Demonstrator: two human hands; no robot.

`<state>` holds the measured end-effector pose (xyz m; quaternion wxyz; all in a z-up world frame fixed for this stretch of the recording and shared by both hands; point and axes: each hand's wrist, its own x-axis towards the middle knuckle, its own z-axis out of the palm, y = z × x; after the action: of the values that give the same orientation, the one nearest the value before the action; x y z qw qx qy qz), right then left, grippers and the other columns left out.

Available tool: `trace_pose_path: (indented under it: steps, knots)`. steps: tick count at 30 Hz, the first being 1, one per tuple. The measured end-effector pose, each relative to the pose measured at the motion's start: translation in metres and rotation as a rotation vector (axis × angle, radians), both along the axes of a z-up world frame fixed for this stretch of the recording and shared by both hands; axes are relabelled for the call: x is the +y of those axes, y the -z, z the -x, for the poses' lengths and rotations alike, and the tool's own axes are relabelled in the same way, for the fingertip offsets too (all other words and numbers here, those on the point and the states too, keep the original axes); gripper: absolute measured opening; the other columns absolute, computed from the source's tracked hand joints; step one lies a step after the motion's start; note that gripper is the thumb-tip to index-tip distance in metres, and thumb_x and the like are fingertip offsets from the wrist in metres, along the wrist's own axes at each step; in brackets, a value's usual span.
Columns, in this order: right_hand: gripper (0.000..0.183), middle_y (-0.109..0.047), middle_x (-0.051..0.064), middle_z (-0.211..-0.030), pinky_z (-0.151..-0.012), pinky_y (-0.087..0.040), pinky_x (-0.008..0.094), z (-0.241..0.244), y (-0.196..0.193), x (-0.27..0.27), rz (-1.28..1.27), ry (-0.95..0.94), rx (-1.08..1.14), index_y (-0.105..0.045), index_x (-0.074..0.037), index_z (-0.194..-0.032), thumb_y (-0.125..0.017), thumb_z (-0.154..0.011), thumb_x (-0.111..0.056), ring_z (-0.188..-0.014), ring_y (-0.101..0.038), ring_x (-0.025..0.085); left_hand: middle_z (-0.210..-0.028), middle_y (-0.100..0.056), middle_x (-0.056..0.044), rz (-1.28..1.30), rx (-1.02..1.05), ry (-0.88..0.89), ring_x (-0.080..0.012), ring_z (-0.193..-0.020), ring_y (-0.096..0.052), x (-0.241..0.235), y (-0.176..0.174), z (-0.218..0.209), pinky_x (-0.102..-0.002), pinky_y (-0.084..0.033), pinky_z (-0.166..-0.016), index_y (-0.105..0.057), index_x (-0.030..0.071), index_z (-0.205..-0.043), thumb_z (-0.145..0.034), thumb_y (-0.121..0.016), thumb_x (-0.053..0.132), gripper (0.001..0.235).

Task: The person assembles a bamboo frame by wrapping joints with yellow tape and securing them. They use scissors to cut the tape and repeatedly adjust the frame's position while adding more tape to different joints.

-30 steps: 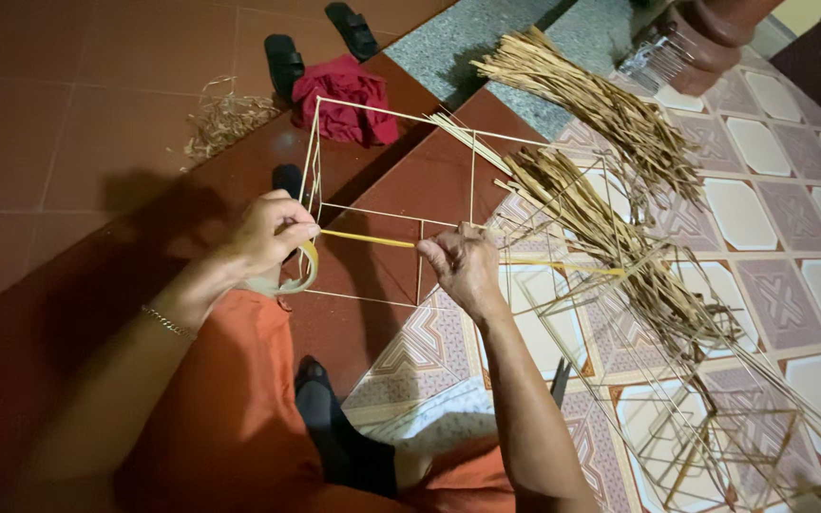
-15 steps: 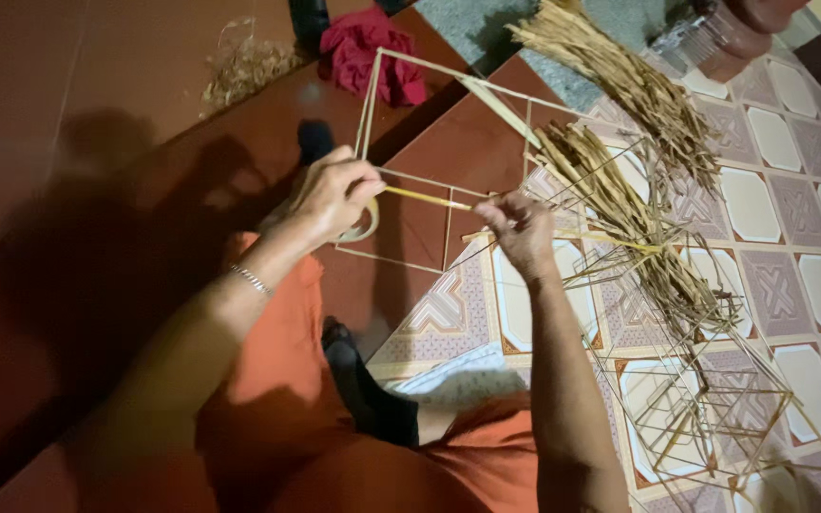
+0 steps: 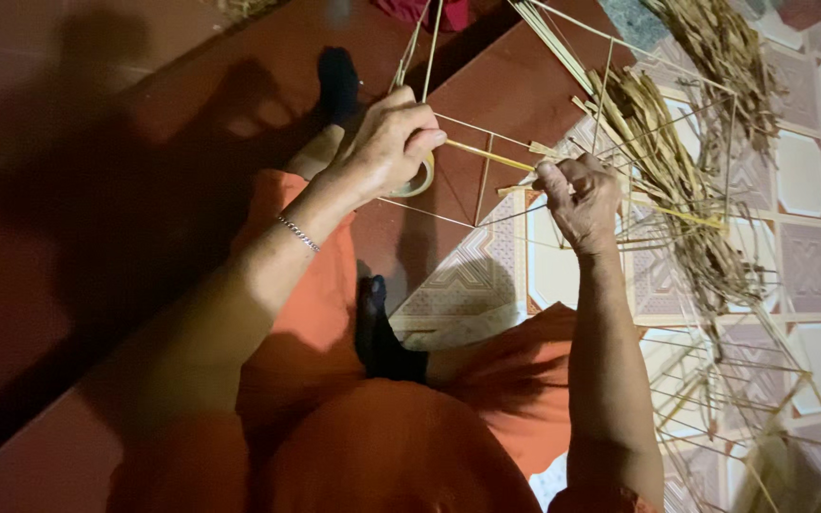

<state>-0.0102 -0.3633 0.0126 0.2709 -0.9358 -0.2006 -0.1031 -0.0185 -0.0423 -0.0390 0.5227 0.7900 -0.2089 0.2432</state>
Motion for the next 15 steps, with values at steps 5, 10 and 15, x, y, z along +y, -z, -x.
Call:
trace_pose_path:
  steps: [5,10,15]
  knots:
    - [0.036,-0.068,0.009,-0.078,-0.071,-0.05,0.037,-0.009,0.012,0.002,-0.019,-0.003,-0.092,-0.074,-0.008,-0.087,-0.077,-0.101,-0.041,-0.072,-0.065,0.02,-0.09,-0.062,-0.013,-0.169,0.173,0.008,-0.0349,-0.083,-0.064,0.014,-0.01,-0.005,-0.046,-0.05,-0.072,-0.068,0.006,-0.089,-0.097,-0.072,0.025,0.021]
    - [0.042,-0.066,0.007,-0.069,-0.066,-0.049,0.039,-0.016,0.026,0.005,-0.021,0.018,-0.12,-0.07,-0.01,-0.075,-0.08,-0.098,-0.044,-0.064,-0.064,0.023,-0.096,-0.067,-0.011,-0.471,0.471,-0.099,-0.0374,-0.094,-0.065,0.015,-0.036,-0.008,-0.052,-0.05,-0.081,-0.072,0.015,-0.089,-0.093,-0.064,0.038,0.025]
    - [0.043,-0.065,0.011,-0.071,-0.071,-0.045,0.046,-0.024,0.026,0.012,0.144,0.002,-0.363,-0.07,-0.01,-0.079,-0.074,-0.099,-0.048,-0.067,-0.061,0.031,-0.096,-0.073,-0.01,-0.661,0.652,-0.141,-0.0338,-0.099,-0.067,0.011,-0.065,-0.01,-0.049,-0.05,-0.089,-0.075,0.021,-0.095,-0.094,-0.059,0.04,0.025]
